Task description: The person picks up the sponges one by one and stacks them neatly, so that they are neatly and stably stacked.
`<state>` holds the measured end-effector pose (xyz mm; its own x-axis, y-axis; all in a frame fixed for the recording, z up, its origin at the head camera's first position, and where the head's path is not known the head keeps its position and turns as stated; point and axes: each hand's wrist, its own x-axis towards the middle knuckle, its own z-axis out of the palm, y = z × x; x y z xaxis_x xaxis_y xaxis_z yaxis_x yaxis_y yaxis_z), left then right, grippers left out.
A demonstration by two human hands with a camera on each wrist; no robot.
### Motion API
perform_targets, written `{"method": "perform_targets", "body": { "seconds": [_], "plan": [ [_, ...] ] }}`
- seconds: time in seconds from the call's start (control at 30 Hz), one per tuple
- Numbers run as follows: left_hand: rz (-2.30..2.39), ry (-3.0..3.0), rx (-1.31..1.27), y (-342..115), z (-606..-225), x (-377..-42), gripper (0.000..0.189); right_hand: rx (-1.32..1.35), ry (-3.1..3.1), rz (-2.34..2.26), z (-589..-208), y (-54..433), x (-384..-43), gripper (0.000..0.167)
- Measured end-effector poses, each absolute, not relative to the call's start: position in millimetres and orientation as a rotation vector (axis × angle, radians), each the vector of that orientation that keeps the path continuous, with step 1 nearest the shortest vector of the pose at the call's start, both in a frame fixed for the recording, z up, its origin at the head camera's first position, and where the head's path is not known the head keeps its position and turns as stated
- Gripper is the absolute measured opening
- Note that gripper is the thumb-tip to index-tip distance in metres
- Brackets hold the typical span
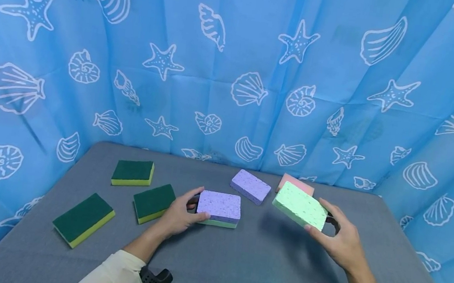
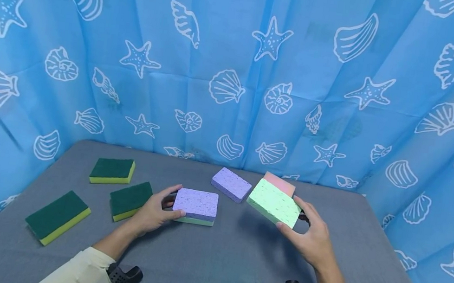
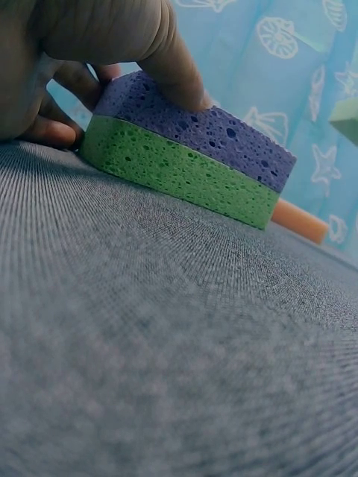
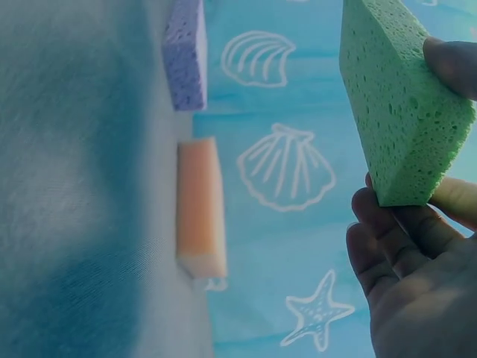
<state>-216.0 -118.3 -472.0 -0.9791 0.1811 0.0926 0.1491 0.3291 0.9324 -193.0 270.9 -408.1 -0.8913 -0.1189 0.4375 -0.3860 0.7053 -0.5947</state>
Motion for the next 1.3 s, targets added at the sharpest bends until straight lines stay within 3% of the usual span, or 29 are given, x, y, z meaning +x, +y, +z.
{"method": "perform_targets", "body": {
  "seconds": [0.53, 1.3],
  "plan": [
    [1.82, 2.524, 0.365, -120.1, -472.6, -216.8, 0.075, 0.582, -2.47, 1.065, -376.6, 244.7, -186.2, 0.075],
    [1.824, 2.536, 0.33, -116.9, -473.4, -216.8, 0.074, 0.8, -2.374, 1.108, -370.1, 202.3, -200.2, 0.081]
  ]
}}
